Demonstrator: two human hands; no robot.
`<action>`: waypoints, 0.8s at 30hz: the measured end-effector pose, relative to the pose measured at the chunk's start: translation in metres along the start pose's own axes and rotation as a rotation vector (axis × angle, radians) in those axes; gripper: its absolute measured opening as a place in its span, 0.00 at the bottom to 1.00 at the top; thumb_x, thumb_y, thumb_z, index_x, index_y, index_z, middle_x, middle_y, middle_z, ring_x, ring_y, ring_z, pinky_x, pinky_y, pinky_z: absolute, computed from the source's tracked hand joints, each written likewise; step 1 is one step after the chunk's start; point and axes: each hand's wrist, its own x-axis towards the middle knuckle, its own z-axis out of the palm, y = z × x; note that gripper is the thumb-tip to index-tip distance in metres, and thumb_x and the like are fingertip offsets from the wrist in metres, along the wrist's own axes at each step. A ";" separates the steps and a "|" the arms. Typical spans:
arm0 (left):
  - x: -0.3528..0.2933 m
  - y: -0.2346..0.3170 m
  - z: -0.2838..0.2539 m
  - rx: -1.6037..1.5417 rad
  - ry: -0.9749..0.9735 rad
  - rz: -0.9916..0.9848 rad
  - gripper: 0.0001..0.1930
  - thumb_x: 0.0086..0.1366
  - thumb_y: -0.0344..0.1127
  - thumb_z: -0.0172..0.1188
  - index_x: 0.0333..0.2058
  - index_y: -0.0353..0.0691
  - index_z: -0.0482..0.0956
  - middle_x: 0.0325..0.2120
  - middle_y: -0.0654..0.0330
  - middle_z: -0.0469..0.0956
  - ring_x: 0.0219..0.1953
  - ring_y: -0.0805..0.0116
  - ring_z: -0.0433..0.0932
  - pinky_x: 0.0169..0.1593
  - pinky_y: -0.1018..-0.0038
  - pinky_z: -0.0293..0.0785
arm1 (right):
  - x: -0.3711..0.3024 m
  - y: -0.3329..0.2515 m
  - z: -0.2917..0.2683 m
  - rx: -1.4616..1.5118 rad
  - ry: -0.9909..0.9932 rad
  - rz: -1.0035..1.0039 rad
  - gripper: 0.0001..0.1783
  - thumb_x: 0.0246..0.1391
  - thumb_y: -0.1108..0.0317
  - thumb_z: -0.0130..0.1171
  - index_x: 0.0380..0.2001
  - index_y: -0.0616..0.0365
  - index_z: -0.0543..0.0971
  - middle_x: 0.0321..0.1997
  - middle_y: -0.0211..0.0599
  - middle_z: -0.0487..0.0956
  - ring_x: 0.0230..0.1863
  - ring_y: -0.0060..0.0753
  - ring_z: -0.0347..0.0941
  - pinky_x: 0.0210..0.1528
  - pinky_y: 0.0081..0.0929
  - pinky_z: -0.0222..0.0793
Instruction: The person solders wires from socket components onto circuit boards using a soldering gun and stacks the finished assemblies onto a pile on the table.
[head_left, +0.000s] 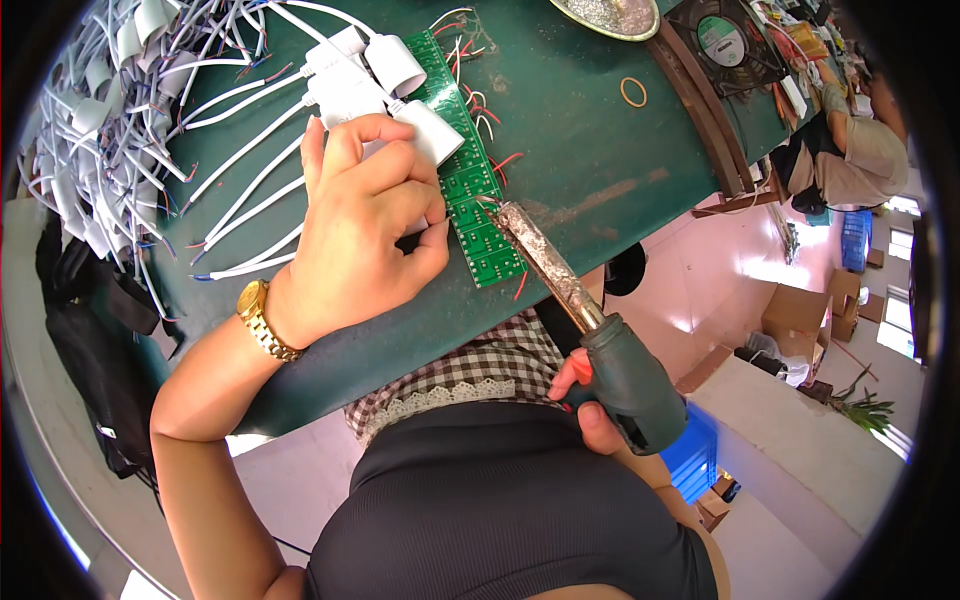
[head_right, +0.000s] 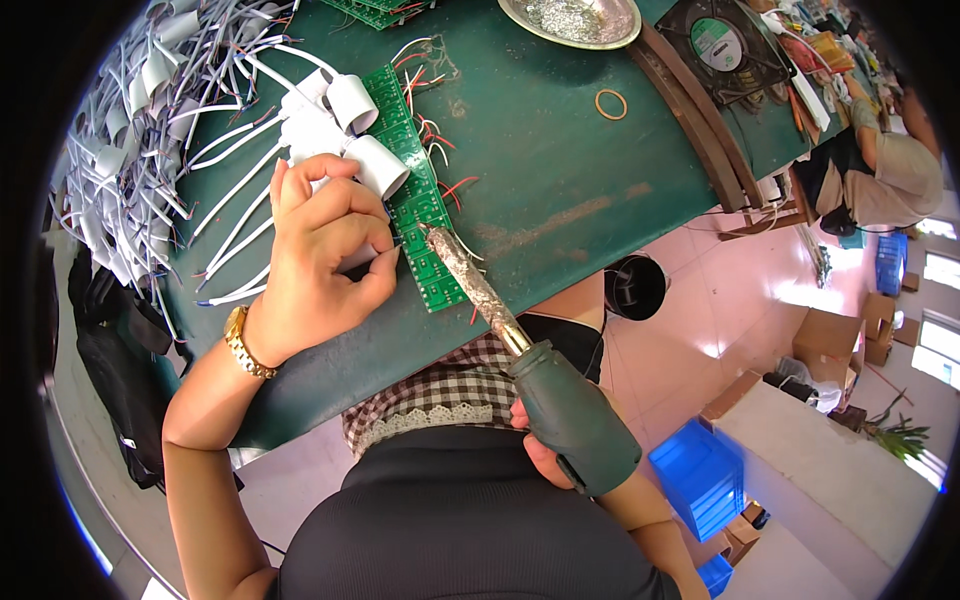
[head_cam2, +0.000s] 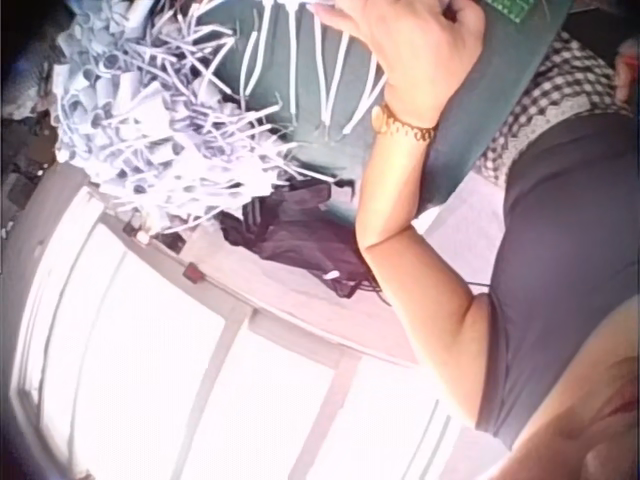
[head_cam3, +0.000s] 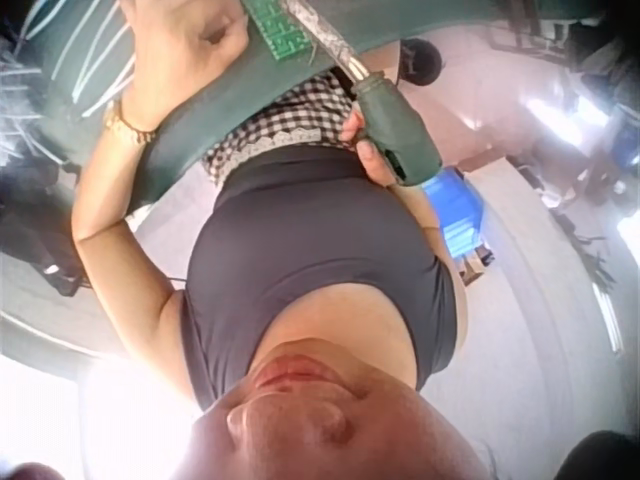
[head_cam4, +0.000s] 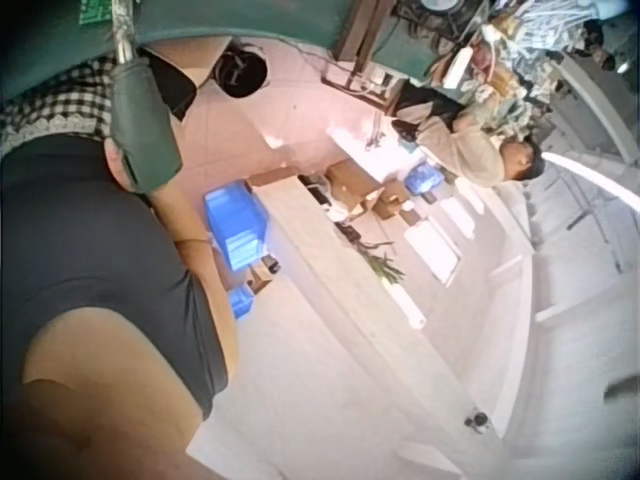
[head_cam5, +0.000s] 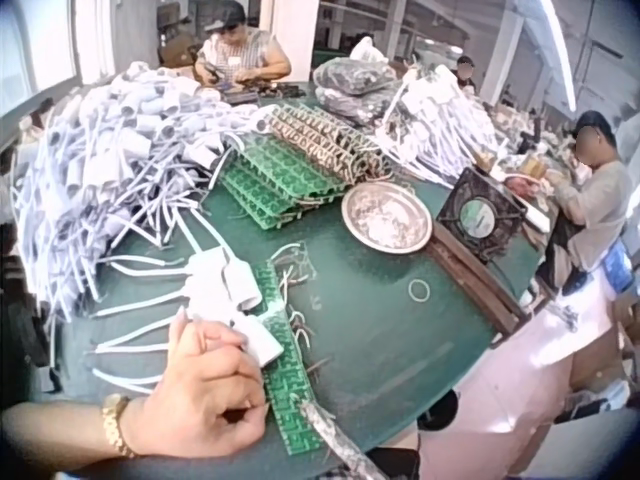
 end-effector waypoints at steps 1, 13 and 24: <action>0.000 0.000 0.000 0.001 0.002 -0.002 0.08 0.42 0.25 0.66 0.20 0.47 0.76 0.32 0.69 0.74 0.53 0.55 0.68 0.61 0.44 0.46 | 0.000 -0.001 0.000 -0.001 -0.006 0.017 0.30 0.61 0.59 0.52 0.64 0.55 0.61 0.38 0.45 0.75 0.35 0.32 0.74 0.35 0.28 0.72; -0.001 -0.002 0.001 -0.036 0.009 0.026 0.09 0.42 0.24 0.65 0.20 0.44 0.75 0.32 0.67 0.74 0.52 0.53 0.68 0.59 0.48 0.50 | -0.005 0.008 0.001 -0.095 -0.026 -0.027 0.29 0.62 0.57 0.51 0.63 0.56 0.60 0.37 0.44 0.75 0.34 0.30 0.72 0.34 0.28 0.71; -0.002 -0.003 0.001 -0.037 0.029 0.045 0.09 0.42 0.24 0.66 0.20 0.45 0.75 0.32 0.67 0.74 0.52 0.53 0.68 0.58 0.50 0.52 | -0.013 0.012 0.011 -0.008 0.034 0.006 0.29 0.62 0.56 0.51 0.63 0.54 0.60 0.37 0.44 0.75 0.34 0.29 0.72 0.33 0.27 0.70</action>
